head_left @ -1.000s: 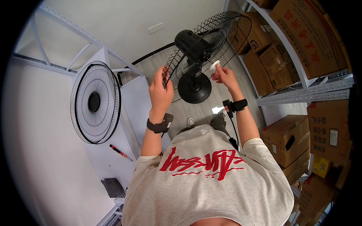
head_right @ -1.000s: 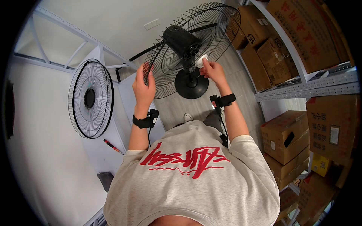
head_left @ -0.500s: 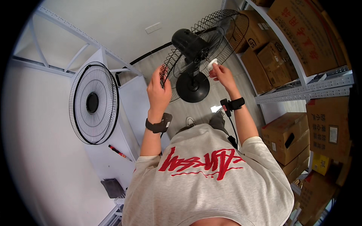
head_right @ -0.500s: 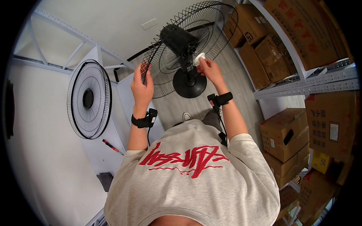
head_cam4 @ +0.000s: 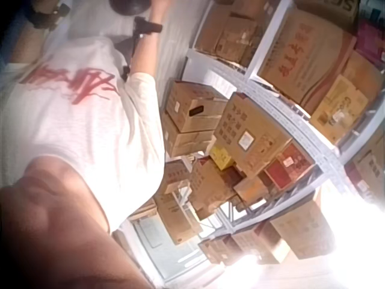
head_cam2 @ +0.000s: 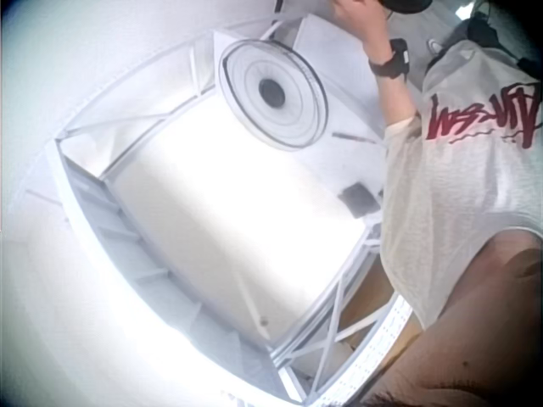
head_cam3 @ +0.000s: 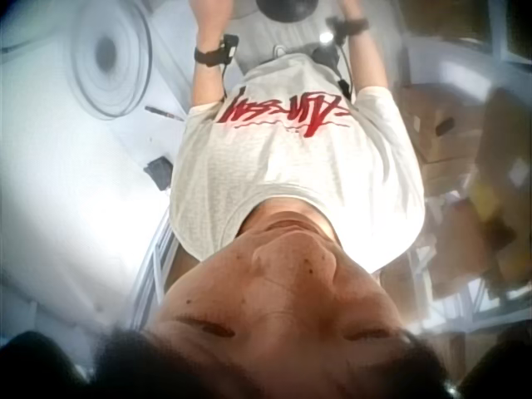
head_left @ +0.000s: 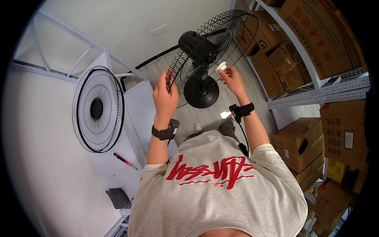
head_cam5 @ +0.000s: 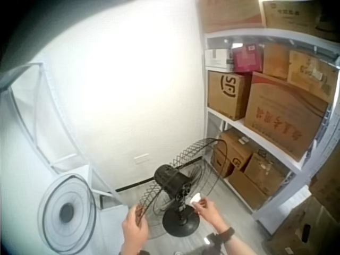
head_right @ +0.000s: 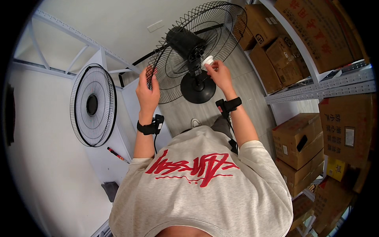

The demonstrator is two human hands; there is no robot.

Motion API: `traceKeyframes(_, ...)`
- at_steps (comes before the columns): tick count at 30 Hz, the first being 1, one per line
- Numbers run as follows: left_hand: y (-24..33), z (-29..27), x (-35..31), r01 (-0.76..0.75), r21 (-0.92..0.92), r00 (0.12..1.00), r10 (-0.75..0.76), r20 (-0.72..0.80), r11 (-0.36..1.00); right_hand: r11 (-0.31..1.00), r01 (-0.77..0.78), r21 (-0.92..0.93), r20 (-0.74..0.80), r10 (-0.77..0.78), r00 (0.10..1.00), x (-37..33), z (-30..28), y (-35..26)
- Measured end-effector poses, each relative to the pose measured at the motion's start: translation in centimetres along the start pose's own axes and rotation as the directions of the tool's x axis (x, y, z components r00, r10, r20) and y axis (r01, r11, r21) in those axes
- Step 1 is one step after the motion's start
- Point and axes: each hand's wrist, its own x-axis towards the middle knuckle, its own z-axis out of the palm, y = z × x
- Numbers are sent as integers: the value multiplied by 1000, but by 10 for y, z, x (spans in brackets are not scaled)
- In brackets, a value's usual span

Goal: The person uses a screwdriver to tighten screws on the back of a standing fan's motor housing. They then attach the front fan cage to the motor assembly and test the fan by turning it on.

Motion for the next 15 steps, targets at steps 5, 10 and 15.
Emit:
traceKeyframes(5, -1, 1, 1, -27, 17, 1000, 27, -11, 999, 973, -214, 87, 65, 208, 976, 0, -1, -13)
traceKeyframes(10, -3, 1, 1, -23, 16, 1000, 23, -10, 1000, 994, -96, 45, 99, 91, 991, 7, -2, 2)
traceKeyframes(15, -3, 0, 2, -37, 20, 999, 37, -17, 999, 997, -28, -75, -11, 27, 1000, 0, 1, 0)
